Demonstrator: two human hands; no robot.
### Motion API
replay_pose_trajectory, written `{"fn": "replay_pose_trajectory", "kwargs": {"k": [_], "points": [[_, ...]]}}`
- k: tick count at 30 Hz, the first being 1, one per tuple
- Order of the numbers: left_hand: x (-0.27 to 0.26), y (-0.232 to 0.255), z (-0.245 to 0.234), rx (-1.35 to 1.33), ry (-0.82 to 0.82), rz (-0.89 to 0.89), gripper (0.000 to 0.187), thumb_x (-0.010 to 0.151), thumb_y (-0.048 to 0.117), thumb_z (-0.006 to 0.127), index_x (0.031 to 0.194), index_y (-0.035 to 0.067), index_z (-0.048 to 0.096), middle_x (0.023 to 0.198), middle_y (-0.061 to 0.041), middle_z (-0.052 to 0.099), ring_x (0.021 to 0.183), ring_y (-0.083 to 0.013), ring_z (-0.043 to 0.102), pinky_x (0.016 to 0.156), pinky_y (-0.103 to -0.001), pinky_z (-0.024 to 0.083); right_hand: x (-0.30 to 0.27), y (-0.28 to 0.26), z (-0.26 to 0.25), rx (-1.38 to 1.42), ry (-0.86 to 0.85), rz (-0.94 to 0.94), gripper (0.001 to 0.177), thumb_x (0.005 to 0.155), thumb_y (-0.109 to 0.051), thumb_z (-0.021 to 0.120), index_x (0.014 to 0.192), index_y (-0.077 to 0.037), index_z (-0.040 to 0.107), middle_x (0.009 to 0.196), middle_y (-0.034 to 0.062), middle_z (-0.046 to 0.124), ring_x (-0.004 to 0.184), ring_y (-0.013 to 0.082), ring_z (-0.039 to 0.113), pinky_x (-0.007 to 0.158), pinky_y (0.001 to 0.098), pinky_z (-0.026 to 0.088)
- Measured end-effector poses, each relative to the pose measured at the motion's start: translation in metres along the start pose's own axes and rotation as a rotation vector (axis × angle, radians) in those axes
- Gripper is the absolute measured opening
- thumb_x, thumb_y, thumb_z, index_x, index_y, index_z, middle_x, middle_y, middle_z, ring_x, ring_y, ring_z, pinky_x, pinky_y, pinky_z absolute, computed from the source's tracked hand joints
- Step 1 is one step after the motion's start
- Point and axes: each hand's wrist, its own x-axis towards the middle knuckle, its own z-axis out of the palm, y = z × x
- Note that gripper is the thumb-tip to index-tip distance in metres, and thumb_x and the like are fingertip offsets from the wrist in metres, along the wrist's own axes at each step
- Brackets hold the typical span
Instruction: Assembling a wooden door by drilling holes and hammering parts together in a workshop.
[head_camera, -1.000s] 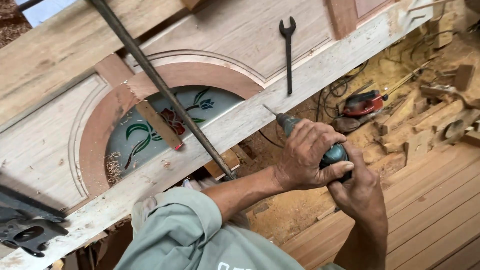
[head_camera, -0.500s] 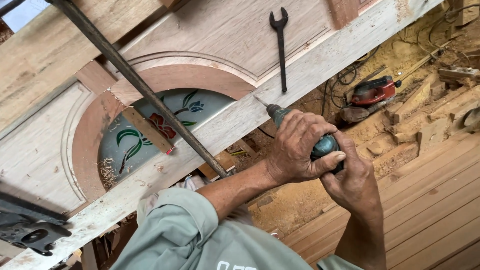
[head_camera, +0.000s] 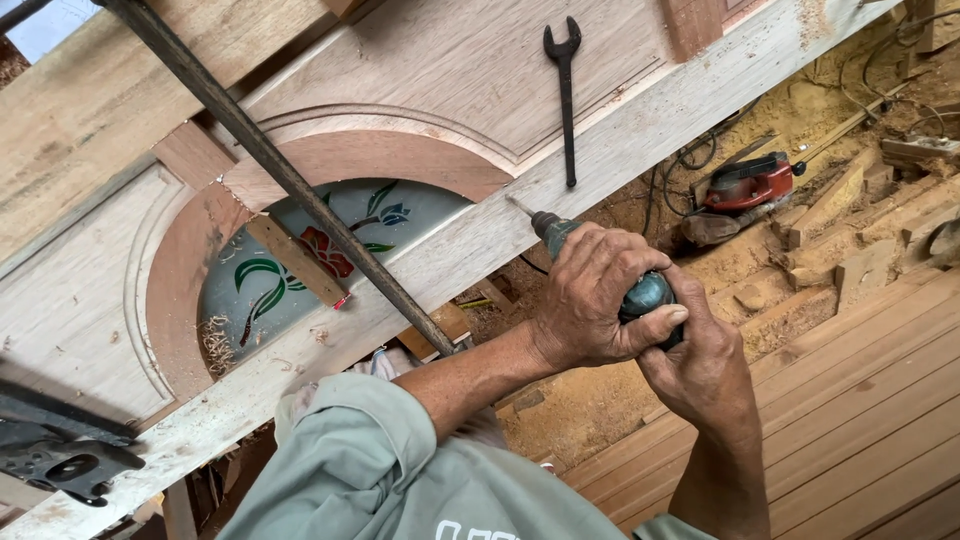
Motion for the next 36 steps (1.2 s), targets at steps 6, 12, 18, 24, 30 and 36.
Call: {"fn": "replay_pose_trajectory", "kwargs": {"k": [6, 12, 18, 24, 30, 36], "points": [[0.000, -0.002, 0.002, 0.005, 0.027, 0.002, 0.045, 0.098, 0.055, 0.058, 0.118, 0.015, 0.062, 0.105, -0.005, 0.060, 0.103, -0.0301, 0.066, 0.102, -0.052, 0.049, 0.001, -0.004, 0.000, -0.006, -0.005, -0.006, 0.058, 0.076, 0.000, 0.068, 0.134, -0.006, 0.064, 0.089, 0.0266, 0.074, 0.087, 0.0475, 0.072, 0.072, 0.0586, 0.058], [0.004, -0.003, 0.002, -0.017, 0.070, 0.012, 0.044, 0.098, 0.055, 0.058, 0.115, 0.014, 0.063, 0.102, -0.006, 0.060, 0.099, -0.0301, 0.066, 0.099, -0.050, 0.050, 0.006, -0.012, -0.001, -0.055, -0.027, 0.055, 0.060, 0.077, -0.003, 0.068, 0.136, -0.008, 0.061, 0.089, 0.0274, 0.073, 0.087, 0.0496, 0.072, 0.072, 0.0615, 0.058], [0.006, -0.010, 0.003, -0.036, 0.124, 0.030, 0.043, 0.096, 0.056, 0.060, 0.111, 0.016, 0.065, 0.097, -0.005, 0.062, 0.093, -0.0283, 0.067, 0.097, -0.048, 0.052, 0.012, -0.023, 0.000, -0.132, -0.080, 0.105, 0.057, 0.079, -0.007, 0.068, 0.135, -0.009, 0.057, 0.086, 0.0285, 0.073, 0.084, 0.0514, 0.071, 0.073, 0.0640, 0.058], [0.013, -0.016, 0.000, -0.057, 0.190, 0.033, 0.040, 0.095, 0.053, 0.062, 0.106, 0.016, 0.066, 0.093, -0.004, 0.063, 0.088, -0.0267, 0.068, 0.092, -0.044, 0.054, 0.024, -0.038, -0.004, -0.192, -0.158, 0.121, 0.056, 0.078, -0.009, 0.067, 0.132, -0.013, 0.055, 0.084, 0.0262, 0.074, 0.082, 0.0522, 0.072, 0.075, 0.0657, 0.058], [0.013, -0.021, -0.002, -0.107, 0.227, 0.006, 0.038, 0.094, 0.052, 0.064, 0.105, 0.015, 0.067, 0.092, -0.005, 0.064, 0.087, -0.0284, 0.068, 0.088, -0.045, 0.054, 0.029, -0.041, 0.001, -0.274, -0.183, 0.146, 0.058, 0.077, -0.017, 0.068, 0.133, -0.021, 0.052, 0.081, 0.0206, 0.075, 0.081, 0.0498, 0.073, 0.075, 0.0655, 0.057], [0.017, -0.019, -0.006, -0.121, 0.235, -0.012, 0.037, 0.096, 0.051, 0.064, 0.106, 0.015, 0.066, 0.092, -0.006, 0.063, 0.086, -0.0304, 0.067, 0.086, -0.046, 0.055, 0.034, -0.055, 0.005, -0.295, -0.180, 0.185, 0.052, 0.082, -0.021, 0.062, 0.133, -0.021, 0.052, 0.082, 0.0239, 0.073, 0.084, 0.0533, 0.071, 0.078, 0.0683, 0.055]]}}
